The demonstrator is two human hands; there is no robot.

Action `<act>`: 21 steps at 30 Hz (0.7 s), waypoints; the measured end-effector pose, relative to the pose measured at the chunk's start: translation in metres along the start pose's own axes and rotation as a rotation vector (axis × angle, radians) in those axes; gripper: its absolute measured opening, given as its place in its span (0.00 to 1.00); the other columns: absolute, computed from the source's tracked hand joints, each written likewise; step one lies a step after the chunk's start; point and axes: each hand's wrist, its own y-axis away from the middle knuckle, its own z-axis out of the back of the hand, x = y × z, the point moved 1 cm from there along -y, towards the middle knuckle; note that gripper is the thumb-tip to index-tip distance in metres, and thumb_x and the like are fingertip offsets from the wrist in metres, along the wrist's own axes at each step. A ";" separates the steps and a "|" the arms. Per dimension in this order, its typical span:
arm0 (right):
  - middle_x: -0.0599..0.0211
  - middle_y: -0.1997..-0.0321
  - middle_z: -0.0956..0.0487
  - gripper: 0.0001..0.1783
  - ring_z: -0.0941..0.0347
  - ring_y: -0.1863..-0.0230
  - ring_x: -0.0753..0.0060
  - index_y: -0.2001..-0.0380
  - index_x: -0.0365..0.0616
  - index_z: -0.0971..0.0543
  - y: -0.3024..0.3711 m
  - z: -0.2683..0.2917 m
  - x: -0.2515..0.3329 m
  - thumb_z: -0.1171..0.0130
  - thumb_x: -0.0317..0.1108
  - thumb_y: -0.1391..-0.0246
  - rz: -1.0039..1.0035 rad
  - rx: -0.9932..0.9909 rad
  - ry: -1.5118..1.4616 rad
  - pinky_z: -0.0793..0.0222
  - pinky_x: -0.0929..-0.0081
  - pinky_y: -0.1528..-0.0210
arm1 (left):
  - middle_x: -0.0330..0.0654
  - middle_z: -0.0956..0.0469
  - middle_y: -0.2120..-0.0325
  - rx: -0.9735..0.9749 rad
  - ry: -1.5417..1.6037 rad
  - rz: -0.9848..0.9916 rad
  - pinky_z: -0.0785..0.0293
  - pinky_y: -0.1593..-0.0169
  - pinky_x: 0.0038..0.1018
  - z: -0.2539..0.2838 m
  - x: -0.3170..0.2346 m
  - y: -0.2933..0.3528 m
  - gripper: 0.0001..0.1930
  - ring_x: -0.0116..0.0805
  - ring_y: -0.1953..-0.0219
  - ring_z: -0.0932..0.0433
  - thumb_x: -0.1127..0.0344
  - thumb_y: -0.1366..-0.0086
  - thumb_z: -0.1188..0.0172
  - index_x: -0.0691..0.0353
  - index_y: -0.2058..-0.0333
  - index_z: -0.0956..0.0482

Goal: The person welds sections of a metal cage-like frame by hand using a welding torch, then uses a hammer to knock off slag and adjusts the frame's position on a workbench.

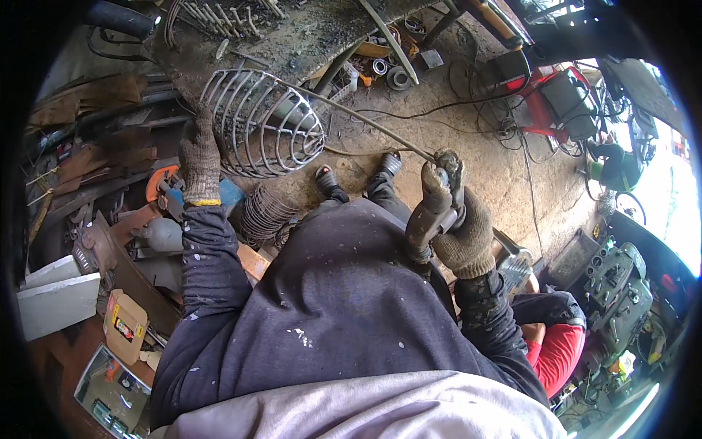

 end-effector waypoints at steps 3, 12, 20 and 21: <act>0.72 0.63 0.22 0.25 0.26 0.65 0.78 0.56 0.41 0.24 0.001 0.000 0.002 0.25 0.31 0.60 0.011 0.007 0.046 0.28 0.75 0.61 | 0.54 0.23 0.72 -0.007 -0.007 -0.045 0.30 0.62 0.41 -0.003 0.012 -0.004 0.32 0.44 0.66 0.22 0.37 0.36 0.47 0.68 0.61 0.22; 0.67 0.64 0.20 0.28 0.23 0.63 0.73 0.55 0.41 0.24 0.001 0.006 0.000 0.26 0.39 0.60 0.015 0.062 0.001 0.27 0.74 0.61 | 0.54 0.22 0.63 -0.009 -0.076 0.127 0.29 0.54 0.39 -0.002 0.003 -0.001 0.30 0.50 0.60 0.24 0.42 0.37 0.44 0.68 0.55 0.25; 0.61 0.68 0.19 0.22 0.20 0.65 0.63 0.61 0.41 0.25 -0.004 0.015 0.002 0.29 0.36 0.60 0.124 0.053 0.255 0.27 0.71 0.63 | 0.54 0.22 0.59 0.017 -0.086 0.105 0.29 0.53 0.38 -0.001 -0.006 0.002 0.26 0.50 0.56 0.23 0.48 0.34 0.44 0.65 0.49 0.26; 0.62 0.68 0.20 0.21 0.20 0.65 0.66 0.62 0.41 0.25 -0.003 0.012 -0.007 0.29 0.35 0.60 0.118 0.026 0.156 0.27 0.72 0.63 | 0.54 0.22 0.59 0.020 -0.077 0.102 0.29 0.53 0.38 -0.004 -0.007 0.002 0.26 0.50 0.56 0.23 0.47 0.34 0.44 0.65 0.49 0.26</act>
